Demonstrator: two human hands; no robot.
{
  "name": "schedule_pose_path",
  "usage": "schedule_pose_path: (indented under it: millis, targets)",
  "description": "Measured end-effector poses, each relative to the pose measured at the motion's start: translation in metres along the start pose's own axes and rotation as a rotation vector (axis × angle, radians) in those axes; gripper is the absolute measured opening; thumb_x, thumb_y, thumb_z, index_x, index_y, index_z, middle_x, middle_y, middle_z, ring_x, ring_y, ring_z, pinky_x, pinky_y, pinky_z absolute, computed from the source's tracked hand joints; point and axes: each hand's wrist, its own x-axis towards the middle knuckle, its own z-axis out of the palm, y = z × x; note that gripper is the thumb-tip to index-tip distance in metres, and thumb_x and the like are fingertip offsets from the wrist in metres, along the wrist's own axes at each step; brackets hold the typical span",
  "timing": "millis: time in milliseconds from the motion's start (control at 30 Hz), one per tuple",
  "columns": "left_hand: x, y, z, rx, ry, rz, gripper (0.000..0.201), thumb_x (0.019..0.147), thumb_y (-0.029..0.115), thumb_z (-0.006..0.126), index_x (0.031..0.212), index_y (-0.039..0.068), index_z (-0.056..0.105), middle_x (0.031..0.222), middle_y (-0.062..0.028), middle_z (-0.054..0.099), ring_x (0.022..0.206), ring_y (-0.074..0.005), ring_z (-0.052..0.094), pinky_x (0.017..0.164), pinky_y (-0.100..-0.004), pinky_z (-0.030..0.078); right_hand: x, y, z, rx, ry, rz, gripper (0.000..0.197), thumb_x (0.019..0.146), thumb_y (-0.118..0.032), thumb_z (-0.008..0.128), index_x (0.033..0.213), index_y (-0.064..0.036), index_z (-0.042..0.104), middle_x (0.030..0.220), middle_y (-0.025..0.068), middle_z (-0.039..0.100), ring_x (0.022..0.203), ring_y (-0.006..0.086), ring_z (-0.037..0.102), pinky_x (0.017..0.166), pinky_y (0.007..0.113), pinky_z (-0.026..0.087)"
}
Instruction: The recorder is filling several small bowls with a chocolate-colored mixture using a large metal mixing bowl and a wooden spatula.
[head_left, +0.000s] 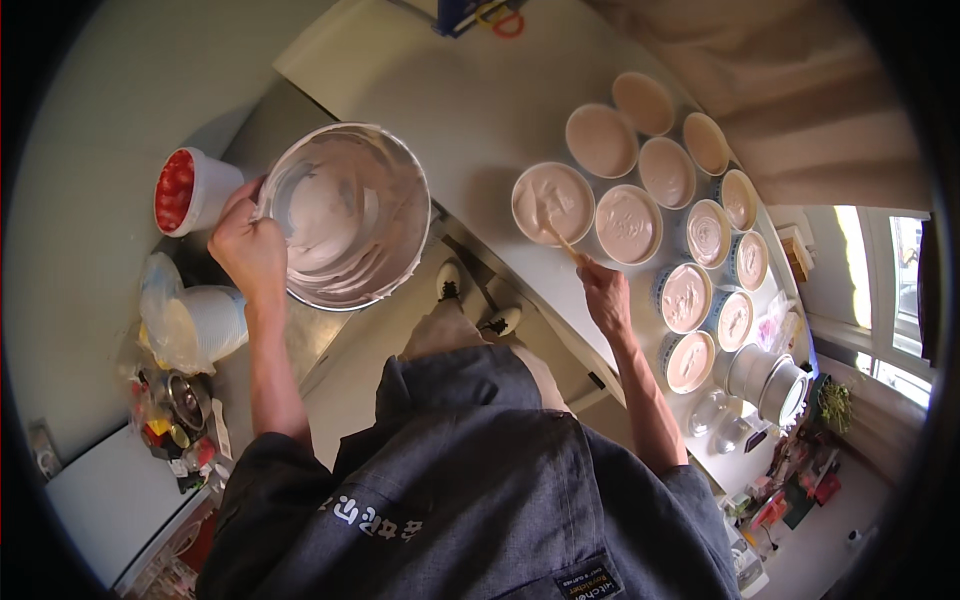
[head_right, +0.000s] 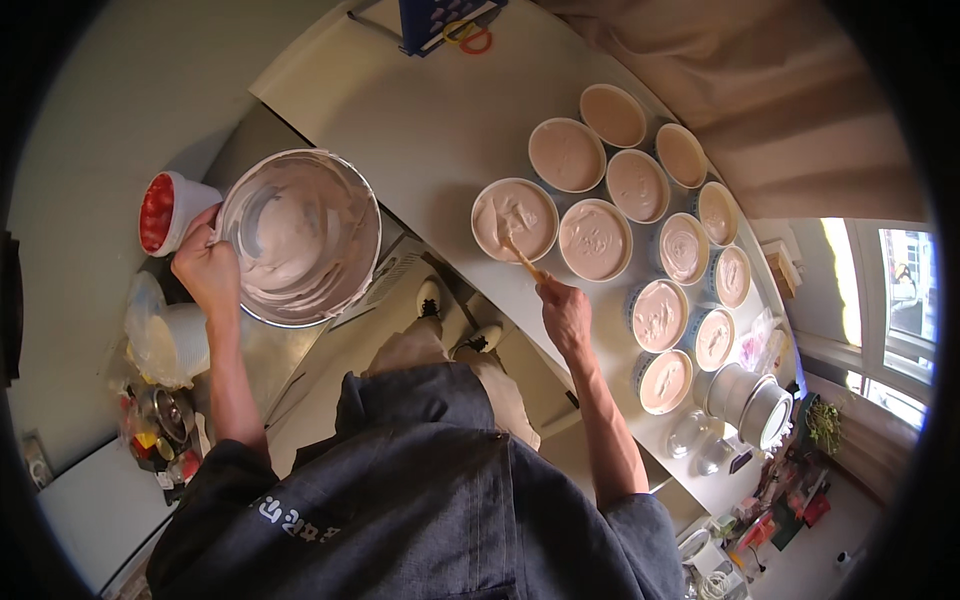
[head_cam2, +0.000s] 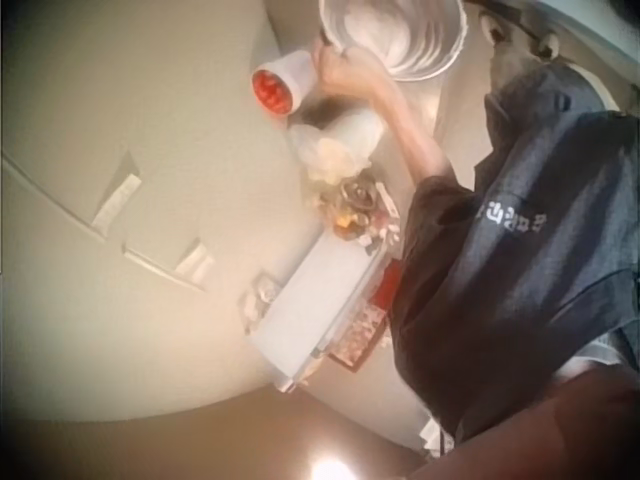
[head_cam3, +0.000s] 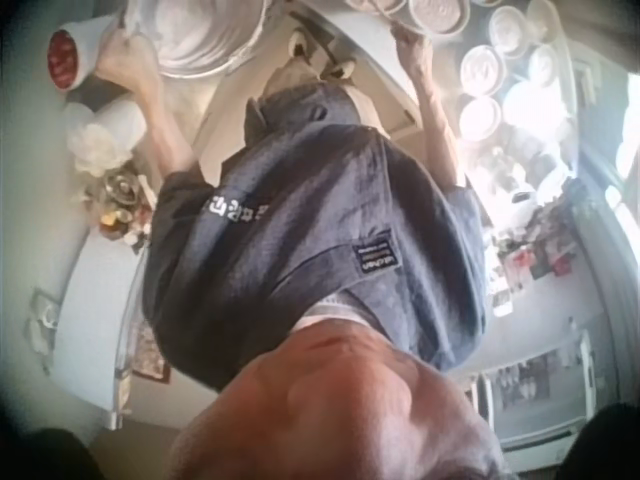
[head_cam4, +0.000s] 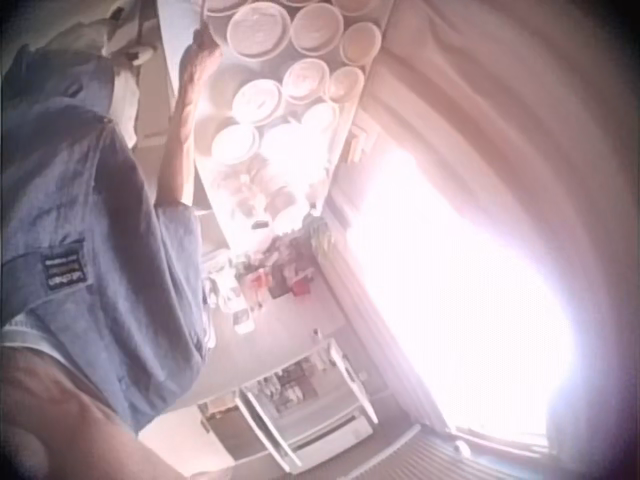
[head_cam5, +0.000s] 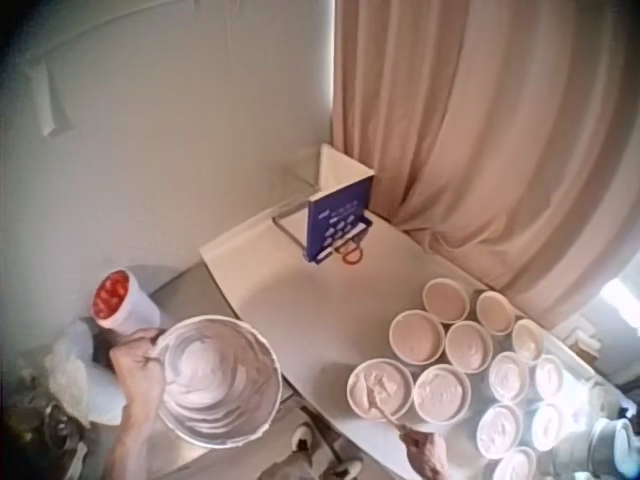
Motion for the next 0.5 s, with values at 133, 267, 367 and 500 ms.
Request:
schedule_pose_path:
  millis: [133, 267, 367, 500]
  targets:
    - [0.013, -0.012, 0.010, 0.016, -0.029, 0.017, 0.027, 0.075, -0.009, 0.054, 0.092, -0.005, 0.076, 0.102, -0.0151, 0.077, 0.088, -0.0310, 0.073, 0.082, -0.0357, 0.055, 0.000, -0.004, -0.005, 0.041, 0.020, 0.039, 0.028, 0.096, -0.025, 0.064, 0.117, -0.0086, 0.072, 0.065, 0.0201, 0.049, 0.054, 0.0223, 0.044, 0.057, 0.040, 0.041]
    - [0.023, -0.027, 0.016, 0.030, -0.043, 0.031, 0.026, 0.076, -0.008, 0.056, 0.092, -0.004, 0.076, 0.103, -0.0146, 0.077, 0.088, -0.0310, 0.073, 0.082, -0.0357, 0.054, -0.006, -0.024, -0.016, -0.180, 0.023, 0.096, 0.029, 0.095, -0.025, 0.064, 0.121, -0.0159, 0.073, 0.080, 0.0209, 0.068, 0.072, 0.0409, 0.065, 0.066, 0.048, 0.050]
    - [0.030, -0.026, 0.018, 0.021, -0.068, 0.000, 0.026, 0.076, -0.009, 0.055, 0.091, -0.004, 0.076, 0.104, -0.0144, 0.077, 0.089, -0.0304, 0.073, 0.082, -0.0355, 0.054, -0.018, -0.029, -0.027, -0.226, 0.136, -0.037, 0.028, 0.095, -0.022, 0.065, 0.122, -0.0165, 0.072, 0.078, 0.0155, 0.068, 0.070, 0.0381, 0.065, 0.063, 0.049, 0.050]
    - [0.036, -0.027, 0.024, -0.007, -0.072, 0.001, 0.026, 0.076, -0.009, 0.055, 0.090, -0.005, 0.076, 0.105, -0.0138, 0.077, 0.089, -0.0297, 0.073, 0.083, -0.0354, 0.054, -0.033, -0.028, -0.039, -0.388, 0.196, -0.121, 0.031, 0.095, -0.017, 0.065, 0.125, -0.0164, 0.069, 0.073, 0.0102, 0.064, 0.065, 0.0329, 0.066, 0.055, 0.045, 0.048]
